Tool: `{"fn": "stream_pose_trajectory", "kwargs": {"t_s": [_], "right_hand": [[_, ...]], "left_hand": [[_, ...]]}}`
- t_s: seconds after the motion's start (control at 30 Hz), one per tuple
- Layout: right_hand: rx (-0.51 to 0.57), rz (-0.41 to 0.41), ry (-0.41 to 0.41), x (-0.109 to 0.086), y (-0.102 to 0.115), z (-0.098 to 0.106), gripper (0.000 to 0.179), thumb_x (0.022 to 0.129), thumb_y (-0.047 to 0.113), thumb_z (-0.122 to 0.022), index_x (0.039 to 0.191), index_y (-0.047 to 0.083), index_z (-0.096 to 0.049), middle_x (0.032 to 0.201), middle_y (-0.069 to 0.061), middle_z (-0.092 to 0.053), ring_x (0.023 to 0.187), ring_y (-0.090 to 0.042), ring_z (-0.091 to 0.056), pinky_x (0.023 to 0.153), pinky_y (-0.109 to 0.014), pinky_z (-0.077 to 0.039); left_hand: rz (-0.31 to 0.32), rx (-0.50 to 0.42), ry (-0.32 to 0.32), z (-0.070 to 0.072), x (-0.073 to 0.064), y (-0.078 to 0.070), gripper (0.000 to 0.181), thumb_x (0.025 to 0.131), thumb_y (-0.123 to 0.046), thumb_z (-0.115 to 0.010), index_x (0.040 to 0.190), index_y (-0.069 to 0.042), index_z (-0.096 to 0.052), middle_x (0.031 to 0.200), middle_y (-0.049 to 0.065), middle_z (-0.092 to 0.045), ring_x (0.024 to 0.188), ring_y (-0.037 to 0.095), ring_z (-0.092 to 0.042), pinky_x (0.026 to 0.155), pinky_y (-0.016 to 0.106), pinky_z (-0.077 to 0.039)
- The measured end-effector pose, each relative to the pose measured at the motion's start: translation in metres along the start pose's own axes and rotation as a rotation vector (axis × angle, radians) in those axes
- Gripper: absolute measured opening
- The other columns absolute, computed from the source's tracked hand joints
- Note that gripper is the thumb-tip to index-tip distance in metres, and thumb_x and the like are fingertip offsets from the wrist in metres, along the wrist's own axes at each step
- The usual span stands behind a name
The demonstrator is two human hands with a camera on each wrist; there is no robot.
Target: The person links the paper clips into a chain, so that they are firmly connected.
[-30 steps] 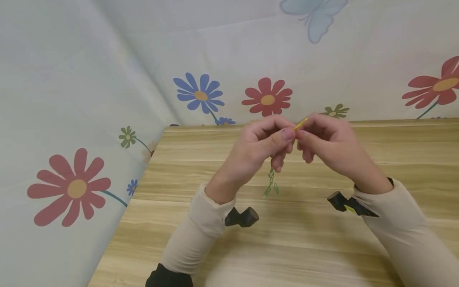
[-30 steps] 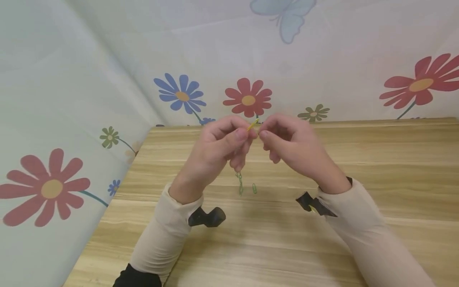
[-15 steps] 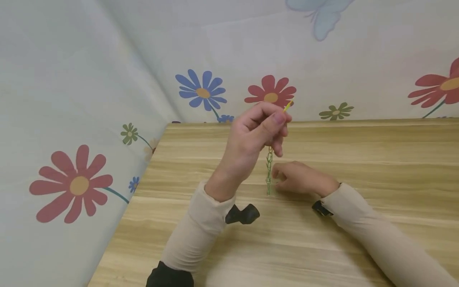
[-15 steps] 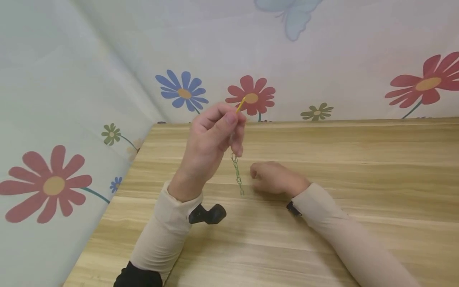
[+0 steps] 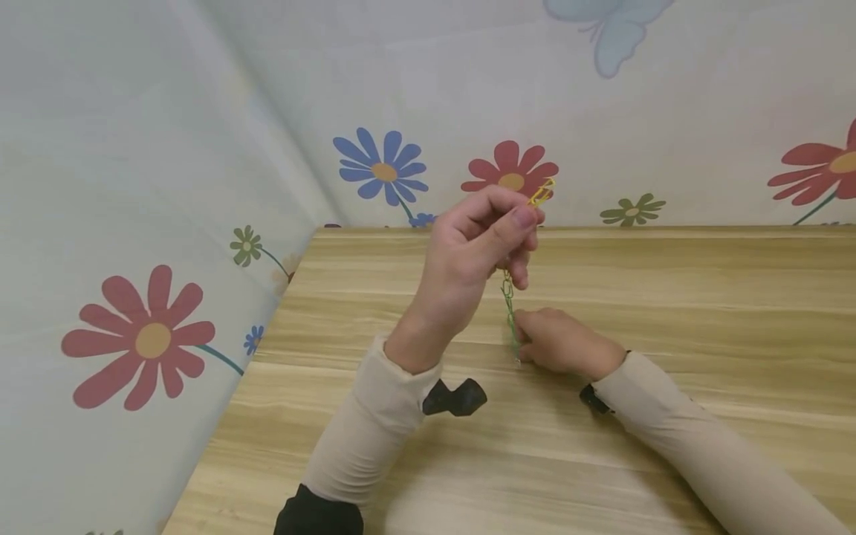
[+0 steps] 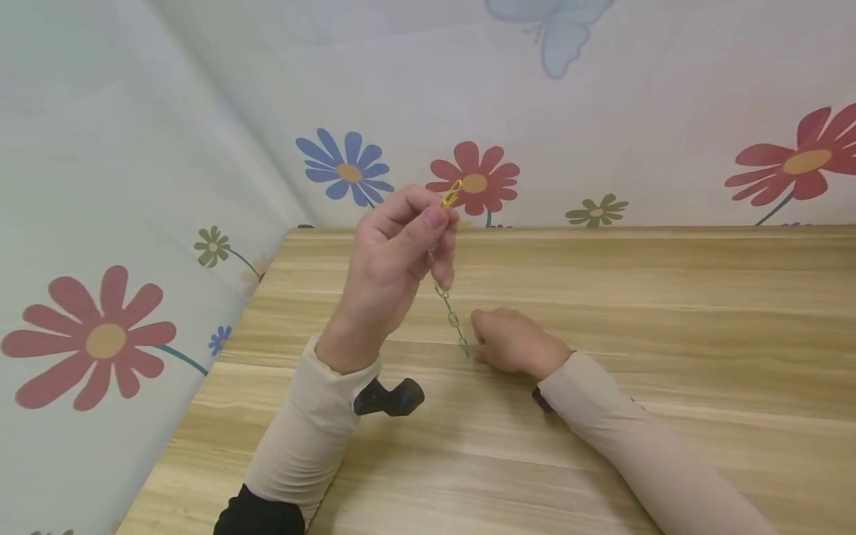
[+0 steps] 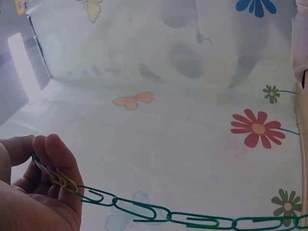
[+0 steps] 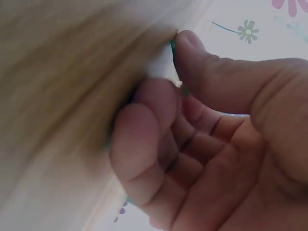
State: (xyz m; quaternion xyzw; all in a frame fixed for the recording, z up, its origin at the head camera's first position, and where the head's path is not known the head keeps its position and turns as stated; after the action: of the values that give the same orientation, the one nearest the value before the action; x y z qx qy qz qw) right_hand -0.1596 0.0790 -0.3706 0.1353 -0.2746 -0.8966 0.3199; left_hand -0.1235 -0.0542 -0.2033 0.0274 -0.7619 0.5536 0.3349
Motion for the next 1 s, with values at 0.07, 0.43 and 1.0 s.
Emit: {"fn": "stream_pose_trajectory", "kwargs": {"t_s": [0.07,0.43,1.0], "right_hand": [[0.032,0.016,-0.016,0.002,-0.002,0.003,0.025,0.086,0.001,-0.074,0.080,0.012,-0.052,0.070,0.003,-0.050,0.065,-0.014,-0.048,0.061,-0.031,-0.040],[0.651,0.019,-0.259,-0.027,0.023,0.074,0.015,0.099,-0.003,-0.059,0.110,-0.010,-0.065,0.094,-0.018,-0.070,0.074,-0.025,-0.071,0.069,-0.038,-0.060],[0.450,0.573,-0.883,-0.083,0.075,0.119,0.027,0.094,-0.003,-0.069,0.108,-0.018,-0.052,0.082,-0.014,-0.065,0.065,-0.013,-0.068,0.067,-0.022,-0.056]], "left_hand": [[0.003,-0.011,0.002,0.000,0.000,0.001,0.012,0.099,0.008,-0.049,0.097,0.007,-0.061,0.077,0.007,-0.058,0.053,0.018,-0.051,0.053,0.028,-0.050],[-0.016,0.099,0.005,0.001,-0.001,0.002,0.015,0.097,0.000,-0.053,0.101,0.014,-0.058,0.081,0.008,-0.061,0.056,0.021,-0.053,0.057,0.030,-0.050],[0.093,0.388,0.037,-0.002,-0.002,0.008,0.012,0.098,-0.009,-0.063,0.094,0.001,-0.068,0.077,0.009,-0.055,0.058,0.024,-0.046,0.051,0.029,-0.040]]}}
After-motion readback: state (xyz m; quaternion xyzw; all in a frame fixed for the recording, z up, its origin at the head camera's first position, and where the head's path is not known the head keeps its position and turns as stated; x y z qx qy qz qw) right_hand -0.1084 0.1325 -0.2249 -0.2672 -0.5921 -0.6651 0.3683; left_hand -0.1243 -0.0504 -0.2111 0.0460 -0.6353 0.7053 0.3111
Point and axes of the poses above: each hand's wrist, its own x-axis towards the middle knuckle, its own z-axis out of the back of the hand, y = z × x, the point moved 3 cm from there along x, towards the middle knuckle
